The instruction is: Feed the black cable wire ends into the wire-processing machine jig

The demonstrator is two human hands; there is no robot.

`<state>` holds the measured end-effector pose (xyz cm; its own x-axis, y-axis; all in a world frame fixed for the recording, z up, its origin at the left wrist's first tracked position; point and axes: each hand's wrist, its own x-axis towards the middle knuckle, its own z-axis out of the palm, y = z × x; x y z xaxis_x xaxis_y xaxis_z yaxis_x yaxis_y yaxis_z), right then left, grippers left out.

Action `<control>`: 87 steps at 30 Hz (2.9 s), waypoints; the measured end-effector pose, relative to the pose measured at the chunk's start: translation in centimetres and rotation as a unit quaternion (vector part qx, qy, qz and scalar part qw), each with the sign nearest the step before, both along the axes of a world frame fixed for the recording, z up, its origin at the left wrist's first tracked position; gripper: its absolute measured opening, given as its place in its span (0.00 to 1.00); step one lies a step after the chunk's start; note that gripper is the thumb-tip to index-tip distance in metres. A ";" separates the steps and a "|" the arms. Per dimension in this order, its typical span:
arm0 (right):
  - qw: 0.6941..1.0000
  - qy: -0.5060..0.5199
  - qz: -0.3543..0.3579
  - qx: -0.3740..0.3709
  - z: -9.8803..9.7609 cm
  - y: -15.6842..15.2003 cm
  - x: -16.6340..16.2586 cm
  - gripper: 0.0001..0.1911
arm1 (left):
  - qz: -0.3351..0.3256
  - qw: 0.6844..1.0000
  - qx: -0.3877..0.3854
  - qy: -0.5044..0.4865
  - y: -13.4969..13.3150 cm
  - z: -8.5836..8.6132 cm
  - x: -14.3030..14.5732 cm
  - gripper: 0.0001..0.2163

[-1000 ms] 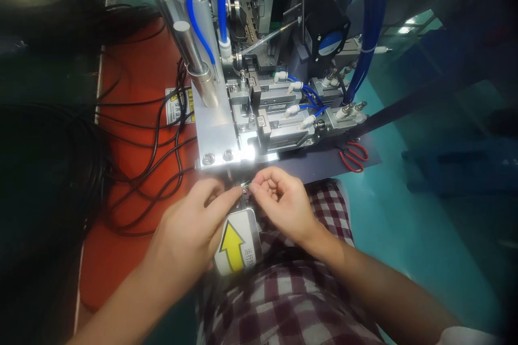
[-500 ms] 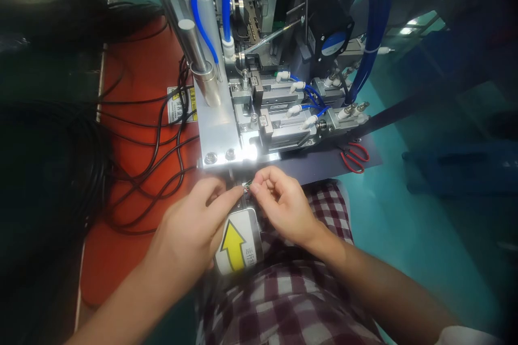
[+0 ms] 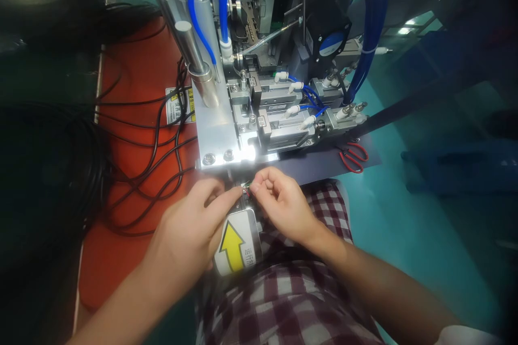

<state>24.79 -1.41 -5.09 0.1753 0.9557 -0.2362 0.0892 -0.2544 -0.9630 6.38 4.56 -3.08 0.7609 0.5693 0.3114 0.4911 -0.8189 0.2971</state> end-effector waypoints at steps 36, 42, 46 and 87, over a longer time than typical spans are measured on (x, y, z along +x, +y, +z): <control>0.998 0.034 -0.043 -0.010 0.8 0.3 -0.8 0.07 | -0.013 1.000 0.017 0.000 0.0 -0.1 0.1 0.13; 0.997 0.063 -0.047 -0.025 0.8 0.2 -0.4 0.08 | -0.009 1.000 0.011 0.000 0.0 -0.2 0.1 0.13; 0.999 0.016 -0.050 -0.003 1.0 0.0 -0.2 0.07 | -0.011 1.000 0.011 -0.009 -0.1 -0.3 0.1 0.13; 0.992 -0.106 0.010 0.073 0.7 0.1 -0.1 0.05 | -0.007 1.000 0.010 -0.006 0.0 -0.3 0.0 0.13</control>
